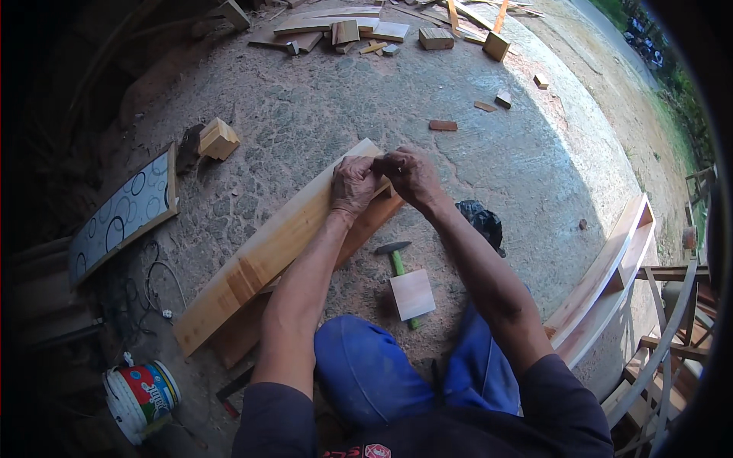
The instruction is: The person assembles wooden components by marking them with a pencil, aligning pieces, and securing them using a hammer.
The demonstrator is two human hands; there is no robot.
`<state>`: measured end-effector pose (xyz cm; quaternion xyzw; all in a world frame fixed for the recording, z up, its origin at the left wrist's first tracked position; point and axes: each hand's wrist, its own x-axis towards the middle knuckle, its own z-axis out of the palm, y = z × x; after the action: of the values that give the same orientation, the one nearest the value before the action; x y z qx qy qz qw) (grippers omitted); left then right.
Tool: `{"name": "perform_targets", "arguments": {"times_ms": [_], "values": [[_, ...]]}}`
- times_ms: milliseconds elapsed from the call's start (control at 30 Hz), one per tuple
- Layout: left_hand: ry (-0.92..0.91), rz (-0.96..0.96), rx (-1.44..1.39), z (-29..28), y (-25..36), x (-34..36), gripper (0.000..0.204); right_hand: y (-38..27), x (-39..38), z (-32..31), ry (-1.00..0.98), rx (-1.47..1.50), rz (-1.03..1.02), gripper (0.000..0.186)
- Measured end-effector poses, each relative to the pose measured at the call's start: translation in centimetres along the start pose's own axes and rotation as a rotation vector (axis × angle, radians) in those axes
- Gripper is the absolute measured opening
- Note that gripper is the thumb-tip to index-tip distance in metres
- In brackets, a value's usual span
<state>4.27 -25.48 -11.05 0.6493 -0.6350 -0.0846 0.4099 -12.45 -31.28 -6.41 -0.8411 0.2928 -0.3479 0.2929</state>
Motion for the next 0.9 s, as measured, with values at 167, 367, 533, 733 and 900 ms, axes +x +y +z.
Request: {"name": "perform_targets", "arguments": {"times_ms": [167, 367, 533, 733, 900], "values": [[0.048, 0.029, 0.019, 0.2, 0.4, -0.1, 0.018, 0.4, -6.2, 0.5, -0.023, -0.055, 0.239, 0.020], [-0.002, -0.047, -0.005, -0.3, 1.3, 0.2, 0.019, 0.7, -23.3, 3.1, -0.622, -0.171, 0.013, 0.037], [-0.002, -0.045, -0.005, 0.0, 1.3, 0.1, 0.021, 0.0, -23.7, 2.0, -0.839, -0.469, 0.023, 0.026], [0.010, -0.035, 0.072, -0.3, 1.3, -0.2, 0.022, -2.6, -21.5, 4.0, -0.745, -0.431, 0.293, 0.022], [0.108, 0.064, 0.057, 0.5, 1.7, 0.3, 0.021, 0.6, -23.4, 8.5, -0.685, -0.383, 0.437, 0.031]]}}
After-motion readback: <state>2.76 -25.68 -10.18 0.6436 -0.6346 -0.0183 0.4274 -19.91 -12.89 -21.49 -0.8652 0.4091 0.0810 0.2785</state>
